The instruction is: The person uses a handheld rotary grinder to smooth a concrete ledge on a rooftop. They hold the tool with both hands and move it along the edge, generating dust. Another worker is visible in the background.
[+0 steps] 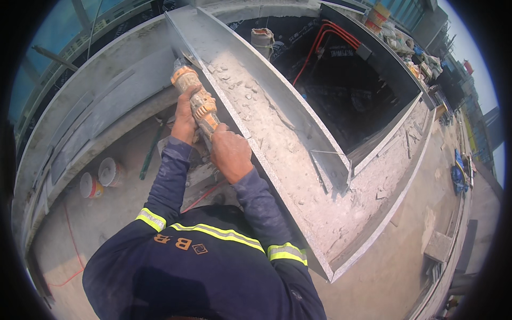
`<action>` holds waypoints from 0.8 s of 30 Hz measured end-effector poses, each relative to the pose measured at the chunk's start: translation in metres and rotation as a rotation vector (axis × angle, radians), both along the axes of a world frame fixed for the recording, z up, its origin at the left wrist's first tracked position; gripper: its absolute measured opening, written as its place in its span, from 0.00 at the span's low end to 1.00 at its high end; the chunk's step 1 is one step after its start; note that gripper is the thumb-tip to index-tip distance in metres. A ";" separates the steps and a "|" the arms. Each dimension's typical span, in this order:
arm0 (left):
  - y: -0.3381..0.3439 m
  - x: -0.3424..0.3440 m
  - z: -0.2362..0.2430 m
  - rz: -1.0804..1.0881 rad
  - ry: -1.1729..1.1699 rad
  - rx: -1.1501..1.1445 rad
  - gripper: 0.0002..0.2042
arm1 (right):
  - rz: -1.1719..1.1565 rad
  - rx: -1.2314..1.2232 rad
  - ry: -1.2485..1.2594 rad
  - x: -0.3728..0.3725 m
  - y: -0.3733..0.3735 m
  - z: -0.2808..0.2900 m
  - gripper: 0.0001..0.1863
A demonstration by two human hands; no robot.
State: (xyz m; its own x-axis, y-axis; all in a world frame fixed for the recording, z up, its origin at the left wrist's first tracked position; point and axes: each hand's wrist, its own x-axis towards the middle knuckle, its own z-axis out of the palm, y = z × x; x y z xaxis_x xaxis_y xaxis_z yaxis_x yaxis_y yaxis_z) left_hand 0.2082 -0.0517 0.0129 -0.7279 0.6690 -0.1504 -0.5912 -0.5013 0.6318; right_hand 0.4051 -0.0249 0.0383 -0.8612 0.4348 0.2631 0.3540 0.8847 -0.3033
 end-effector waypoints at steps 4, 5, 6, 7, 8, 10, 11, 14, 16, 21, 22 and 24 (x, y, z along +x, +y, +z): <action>0.005 -0.007 -0.002 0.001 0.015 -0.008 0.16 | 0.004 -0.027 0.035 -0.009 0.006 -0.010 0.12; 0.005 -0.010 -0.003 -0.001 0.023 -0.011 0.16 | 0.004 -0.025 0.040 -0.012 0.006 -0.012 0.11; 0.006 -0.012 -0.003 0.001 0.020 -0.016 0.16 | 0.005 -0.024 0.045 -0.014 0.007 -0.013 0.11; 0.006 -0.014 -0.004 0.002 0.017 -0.020 0.16 | 0.005 -0.023 0.049 -0.017 0.007 -0.014 0.11; 0.007 -0.016 -0.004 0.003 0.014 -0.023 0.16 | -0.003 -0.017 0.055 -0.020 0.008 -0.016 0.11; 0.009 -0.018 -0.004 -0.016 -0.012 -0.011 0.16 | -0.020 -0.006 0.066 -0.024 0.008 -0.018 0.11; 0.009 -0.019 -0.005 -0.024 -0.025 -0.006 0.16 | -0.015 -0.004 0.070 -0.025 0.008 -0.019 0.11; 0.011 -0.023 -0.008 0.003 -0.018 -0.018 0.16 | -0.012 0.012 0.087 -0.027 0.008 -0.019 0.11; 0.013 -0.026 -0.010 0.007 -0.024 -0.005 0.16 | -0.019 0.037 0.104 -0.028 0.007 -0.020 0.11; 0.015 -0.024 -0.008 0.025 -0.008 -0.022 0.16 | -0.054 0.091 0.107 -0.023 0.002 -0.022 0.17; 0.013 -0.022 -0.009 0.028 0.002 -0.035 0.16 | -0.058 0.092 0.115 -0.021 0.001 -0.022 0.18; 0.012 -0.020 -0.010 0.027 0.011 -0.036 0.16 | -0.051 0.093 0.104 -0.017 0.000 -0.022 0.19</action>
State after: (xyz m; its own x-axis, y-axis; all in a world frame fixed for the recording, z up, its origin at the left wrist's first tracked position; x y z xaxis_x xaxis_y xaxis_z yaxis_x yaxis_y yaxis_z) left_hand 0.1878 -0.0395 0.0032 -0.7473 0.6434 -0.1662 -0.5708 -0.4934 0.6563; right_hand 0.3883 -0.0248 0.0163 -0.8044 0.4474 0.3910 0.3704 0.8921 -0.2587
